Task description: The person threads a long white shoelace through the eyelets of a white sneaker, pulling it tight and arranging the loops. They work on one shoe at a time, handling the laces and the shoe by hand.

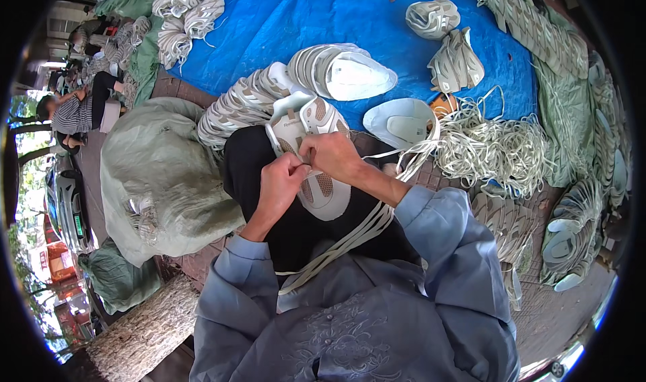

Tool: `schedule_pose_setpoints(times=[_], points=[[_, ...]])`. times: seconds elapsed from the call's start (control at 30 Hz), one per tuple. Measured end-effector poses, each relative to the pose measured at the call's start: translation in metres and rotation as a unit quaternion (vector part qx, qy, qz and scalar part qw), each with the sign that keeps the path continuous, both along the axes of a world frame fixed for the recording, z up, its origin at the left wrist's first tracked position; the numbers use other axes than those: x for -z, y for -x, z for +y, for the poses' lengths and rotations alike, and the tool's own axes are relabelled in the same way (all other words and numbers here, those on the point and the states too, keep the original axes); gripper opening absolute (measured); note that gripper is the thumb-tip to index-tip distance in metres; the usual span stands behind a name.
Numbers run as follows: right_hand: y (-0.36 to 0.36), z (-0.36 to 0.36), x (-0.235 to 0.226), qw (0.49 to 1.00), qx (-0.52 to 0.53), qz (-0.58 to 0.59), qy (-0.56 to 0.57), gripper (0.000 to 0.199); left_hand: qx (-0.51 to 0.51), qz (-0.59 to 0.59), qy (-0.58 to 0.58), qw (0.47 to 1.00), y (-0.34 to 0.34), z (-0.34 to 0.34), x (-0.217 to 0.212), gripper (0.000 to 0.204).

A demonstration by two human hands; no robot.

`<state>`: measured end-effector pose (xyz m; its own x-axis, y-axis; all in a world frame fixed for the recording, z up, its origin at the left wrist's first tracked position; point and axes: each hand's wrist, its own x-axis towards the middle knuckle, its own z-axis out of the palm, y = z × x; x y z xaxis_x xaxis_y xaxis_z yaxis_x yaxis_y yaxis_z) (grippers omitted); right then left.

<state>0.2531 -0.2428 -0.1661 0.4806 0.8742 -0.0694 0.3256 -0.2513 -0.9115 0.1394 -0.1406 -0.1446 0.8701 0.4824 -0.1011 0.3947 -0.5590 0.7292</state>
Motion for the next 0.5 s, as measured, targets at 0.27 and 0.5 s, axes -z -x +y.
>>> schedule_pose_setpoints(times=[0.27,0.5], points=[[0.004,-0.008,0.001,0.997,0.019,-0.074,-0.007,0.013,-0.035,0.032,0.074,0.996,-0.001,-0.004,-0.004,0.013],[0.005,-0.002,0.004,0.995,0.009,-0.102,0.008,0.018,0.135,0.003,-0.35,0.927,0.012,-0.007,0.002,0.014]])
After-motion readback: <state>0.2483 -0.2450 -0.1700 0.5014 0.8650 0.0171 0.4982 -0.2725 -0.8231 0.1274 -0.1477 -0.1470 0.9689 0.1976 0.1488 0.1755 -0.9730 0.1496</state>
